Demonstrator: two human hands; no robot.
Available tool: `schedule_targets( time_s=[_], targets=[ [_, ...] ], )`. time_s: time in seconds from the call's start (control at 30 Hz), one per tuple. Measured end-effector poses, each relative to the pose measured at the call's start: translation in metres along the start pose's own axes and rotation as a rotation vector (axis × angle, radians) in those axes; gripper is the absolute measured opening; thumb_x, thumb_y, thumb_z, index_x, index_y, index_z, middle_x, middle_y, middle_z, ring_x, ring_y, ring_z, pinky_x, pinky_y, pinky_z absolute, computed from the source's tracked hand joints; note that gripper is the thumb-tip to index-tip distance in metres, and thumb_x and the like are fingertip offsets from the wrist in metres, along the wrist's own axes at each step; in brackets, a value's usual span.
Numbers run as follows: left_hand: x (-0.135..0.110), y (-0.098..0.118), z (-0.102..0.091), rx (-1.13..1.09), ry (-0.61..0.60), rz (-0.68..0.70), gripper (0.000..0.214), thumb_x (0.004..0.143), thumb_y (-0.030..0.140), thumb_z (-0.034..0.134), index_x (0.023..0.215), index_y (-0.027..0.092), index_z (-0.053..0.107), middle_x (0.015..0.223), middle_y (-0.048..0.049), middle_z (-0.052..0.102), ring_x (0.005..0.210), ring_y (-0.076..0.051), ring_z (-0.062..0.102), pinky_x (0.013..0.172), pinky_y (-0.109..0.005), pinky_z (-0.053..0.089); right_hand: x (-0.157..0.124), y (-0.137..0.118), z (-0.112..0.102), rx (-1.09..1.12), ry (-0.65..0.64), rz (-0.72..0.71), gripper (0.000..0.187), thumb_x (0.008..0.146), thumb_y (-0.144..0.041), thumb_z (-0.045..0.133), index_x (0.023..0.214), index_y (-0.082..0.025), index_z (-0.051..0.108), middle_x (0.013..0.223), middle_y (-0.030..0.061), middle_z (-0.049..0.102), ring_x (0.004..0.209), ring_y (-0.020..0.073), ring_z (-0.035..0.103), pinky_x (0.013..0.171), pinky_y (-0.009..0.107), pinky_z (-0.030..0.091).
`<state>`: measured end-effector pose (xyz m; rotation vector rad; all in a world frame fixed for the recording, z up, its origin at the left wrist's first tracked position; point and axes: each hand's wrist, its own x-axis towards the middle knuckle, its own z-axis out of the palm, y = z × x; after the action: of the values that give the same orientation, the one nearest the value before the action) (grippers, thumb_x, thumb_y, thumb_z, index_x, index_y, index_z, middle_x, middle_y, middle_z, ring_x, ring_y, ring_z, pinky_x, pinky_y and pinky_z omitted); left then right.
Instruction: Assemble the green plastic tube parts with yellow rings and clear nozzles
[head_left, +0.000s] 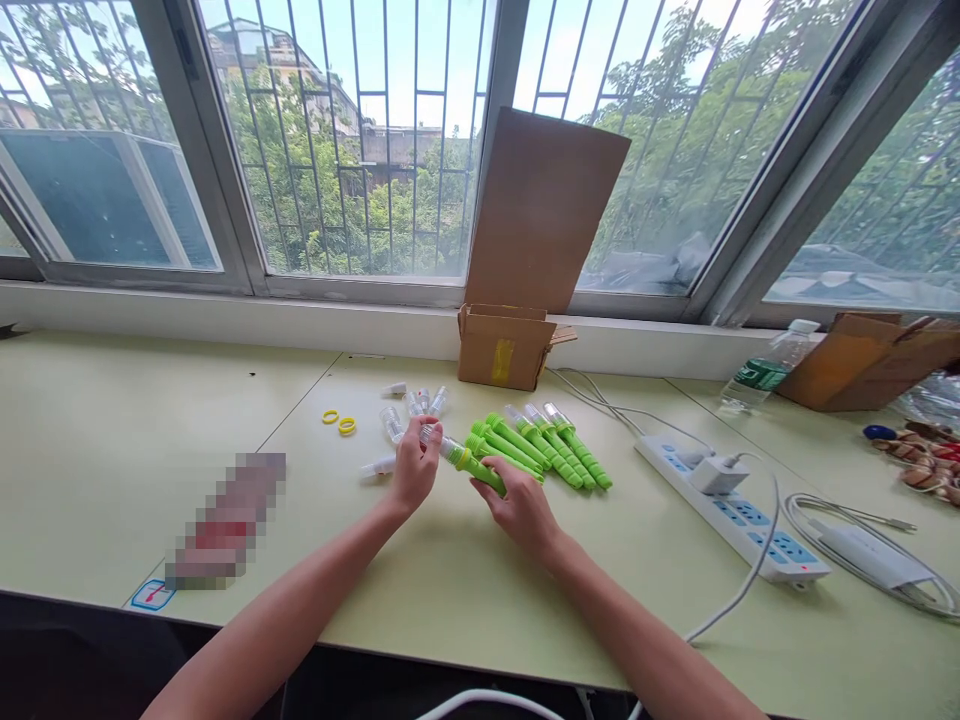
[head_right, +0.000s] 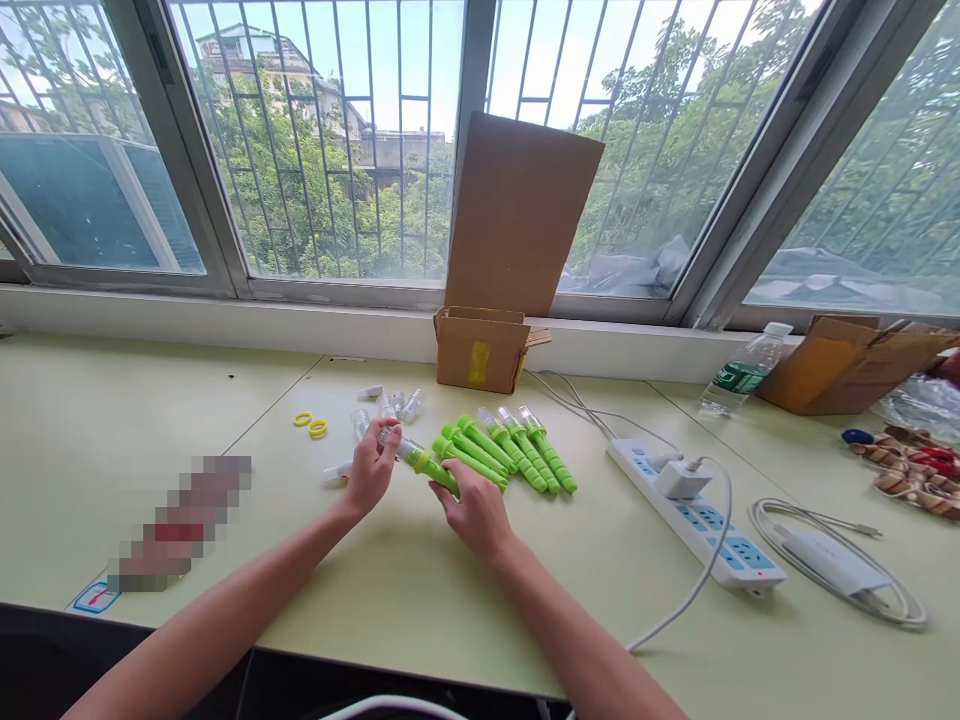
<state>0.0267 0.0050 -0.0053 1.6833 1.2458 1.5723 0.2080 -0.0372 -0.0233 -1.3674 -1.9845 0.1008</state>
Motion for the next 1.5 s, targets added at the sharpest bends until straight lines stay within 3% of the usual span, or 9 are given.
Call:
schedule_targets(
  time_s=[0.17,0.37,0.67,0.77,0.97,1.07,1.23,1.33,1.5],
  targets=[
    [0.000,0.001,0.000,-0.028,-0.012,0.000,0.027,0.091,0.043,0.046,0.099,0.019,0.056,0.060,0.0041,0.049,0.047,-0.010,0.042,0.051,-0.024,0.036,0.001,-0.002,-0.002,0.107,-0.032,-0.014,0.028,0.087,-0.040,0.052,0.105,-0.020,0.061,0.092,0.0081,0.071,0.077,0.0236,0.066,0.067,0.032,0.049],
    [0.000,0.000,-0.001,-0.064,-0.048,0.008,0.026,0.091,0.042,0.046,0.100,0.019,0.056,0.062,0.0032,0.049,0.050,-0.010,0.043,0.052,-0.023,0.036,0.002,-0.008,-0.010,0.243,-0.149,0.109,0.029,0.086,-0.044,0.052,0.099,-0.020,0.064,0.069,0.0015,0.065,0.056,0.0168,0.056,0.057,0.029,0.045],
    [0.000,0.002,-0.004,-0.162,-0.123,0.010,0.028,0.092,0.042,0.046,0.104,0.018,0.055,0.069,0.0007,0.054,0.061,-0.013,0.051,0.060,-0.024,0.042,0.006,-0.007,-0.009,0.757,-0.457,0.373,0.034,0.086,-0.052,0.050,0.085,-0.019,0.058,0.050,-0.0049,0.050,0.037,0.0085,0.036,0.038,0.022,0.030],
    [0.001,0.004,-0.005,-0.198,-0.130,-0.012,0.029,0.090,0.042,0.049,0.106,0.018,0.053,0.072,0.0004,0.056,0.063,-0.013,0.054,0.061,-0.024,0.044,0.006,-0.007,-0.009,0.700,-0.425,0.353,0.034,0.086,-0.051,0.049,0.086,-0.019,0.060,0.052,-0.0042,0.052,0.038,0.0093,0.038,0.039,0.023,0.032],
    [0.001,0.003,-0.003,-0.099,-0.034,-0.063,0.033,0.089,0.048,0.047,0.102,0.018,0.054,0.071,-0.0006,0.059,0.058,-0.014,0.055,0.057,-0.025,0.043,0.002,-0.009,-0.008,0.163,-0.054,0.084,0.029,0.082,-0.043,0.058,0.098,-0.020,0.067,0.085,0.0054,0.071,0.065,0.0190,0.061,0.063,0.030,0.045],
    [0.000,0.003,-0.002,-0.036,-0.025,-0.090,0.034,0.090,0.050,0.045,0.100,0.018,0.054,0.061,0.0014,0.056,0.052,-0.014,0.054,0.053,-0.025,0.041,0.001,-0.006,-0.005,0.056,0.020,0.064,0.029,0.082,-0.041,0.059,0.101,-0.020,0.067,0.093,0.0069,0.072,0.066,0.0204,0.064,0.062,0.030,0.046],
    [0.002,0.002,-0.004,-0.024,-0.051,-0.092,0.027,0.088,0.045,0.048,0.087,0.018,0.053,0.051,0.0044,0.052,0.041,-0.012,0.050,0.047,-0.023,0.037,0.001,-0.003,-0.003,0.051,0.011,0.037,0.030,0.083,-0.041,0.058,0.103,-0.020,0.068,0.096,0.0075,0.073,0.074,0.0227,0.067,0.064,0.031,0.047],
    [0.004,0.001,-0.005,0.001,-0.042,-0.067,0.024,0.088,0.041,0.048,0.079,0.019,0.052,0.050,0.0046,0.050,0.040,-0.011,0.047,0.046,-0.023,0.034,0.001,-0.006,-0.006,0.135,-0.052,0.042,0.031,0.084,-0.041,0.057,0.105,-0.020,0.068,0.094,0.0066,0.072,0.075,0.0225,0.065,0.067,0.031,0.047],
    [0.005,0.002,-0.008,0.045,-0.063,-0.051,0.023,0.089,0.038,0.044,0.075,0.020,0.049,0.050,0.0049,0.050,0.041,-0.011,0.048,0.049,-0.024,0.035,0.003,-0.012,-0.012,0.368,-0.200,0.075,0.032,0.087,-0.044,0.053,0.098,-0.018,0.069,0.075,0.0021,0.066,0.063,0.0163,0.055,0.059,0.027,0.040]
  ],
)
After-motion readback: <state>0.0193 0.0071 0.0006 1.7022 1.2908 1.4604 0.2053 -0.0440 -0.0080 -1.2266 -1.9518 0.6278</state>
